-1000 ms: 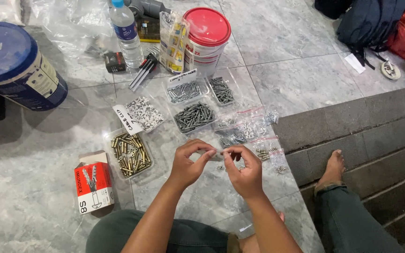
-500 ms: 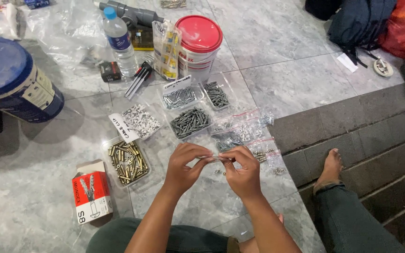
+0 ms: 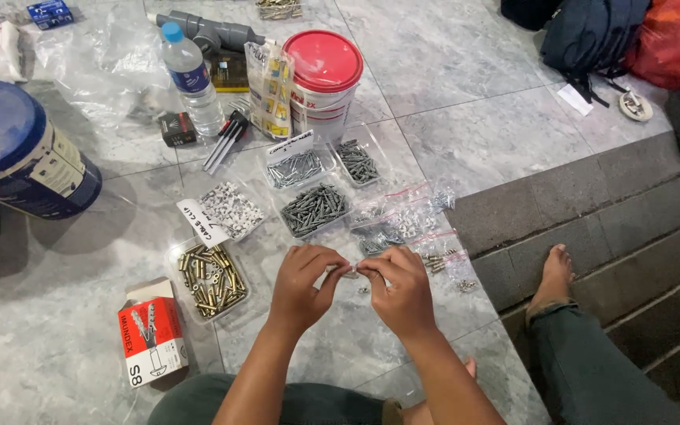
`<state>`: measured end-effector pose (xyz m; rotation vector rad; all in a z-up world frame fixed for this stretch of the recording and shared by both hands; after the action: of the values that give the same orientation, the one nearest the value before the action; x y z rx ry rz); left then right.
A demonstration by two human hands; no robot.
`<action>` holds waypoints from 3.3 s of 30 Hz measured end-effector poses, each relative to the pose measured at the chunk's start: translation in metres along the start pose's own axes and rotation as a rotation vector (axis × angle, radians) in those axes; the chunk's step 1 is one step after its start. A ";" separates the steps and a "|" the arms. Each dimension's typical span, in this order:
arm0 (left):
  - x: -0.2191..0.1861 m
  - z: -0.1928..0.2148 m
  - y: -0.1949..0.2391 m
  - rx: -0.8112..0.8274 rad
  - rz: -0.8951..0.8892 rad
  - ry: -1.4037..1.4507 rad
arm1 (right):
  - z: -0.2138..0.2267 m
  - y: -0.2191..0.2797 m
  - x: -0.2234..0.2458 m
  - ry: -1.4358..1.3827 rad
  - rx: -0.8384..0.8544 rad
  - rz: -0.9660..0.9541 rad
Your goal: Sorting and bagging small metal screws and bolts into plastic bags while sitting on the floor.
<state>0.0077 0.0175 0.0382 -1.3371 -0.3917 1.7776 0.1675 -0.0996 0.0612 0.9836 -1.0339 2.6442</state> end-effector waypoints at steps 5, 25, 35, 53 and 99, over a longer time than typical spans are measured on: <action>-0.006 0.001 -0.003 0.029 -0.011 0.027 | 0.006 -0.001 -0.006 -0.059 0.007 -0.043; 0.002 -0.021 0.014 0.058 0.193 0.343 | -0.033 0.041 -0.054 -0.551 0.253 -0.558; 0.001 -0.022 0.019 0.098 0.557 0.404 | -0.031 0.057 -0.071 -0.806 0.273 -0.778; 0.027 -0.027 0.031 0.095 0.718 0.373 | 0.044 0.136 -0.270 -0.729 -0.597 -1.226; 0.027 -0.036 0.037 0.206 0.744 0.346 | 0.047 0.110 -0.239 0.451 0.438 -0.709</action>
<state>0.0221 0.0083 -0.0172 -1.7253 0.5364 2.0242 0.3401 -0.1883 -0.1222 0.5953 0.0157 2.3160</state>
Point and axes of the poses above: each hand's wrist, its own y-axis away from the middle knuckle, its own z-axis out of the back of the hand, x = y × z, the point moved 3 cm from there along -y, towards the middle knuckle, and after that the axes turned 5 degrees about -y, right-handed, at the moved point
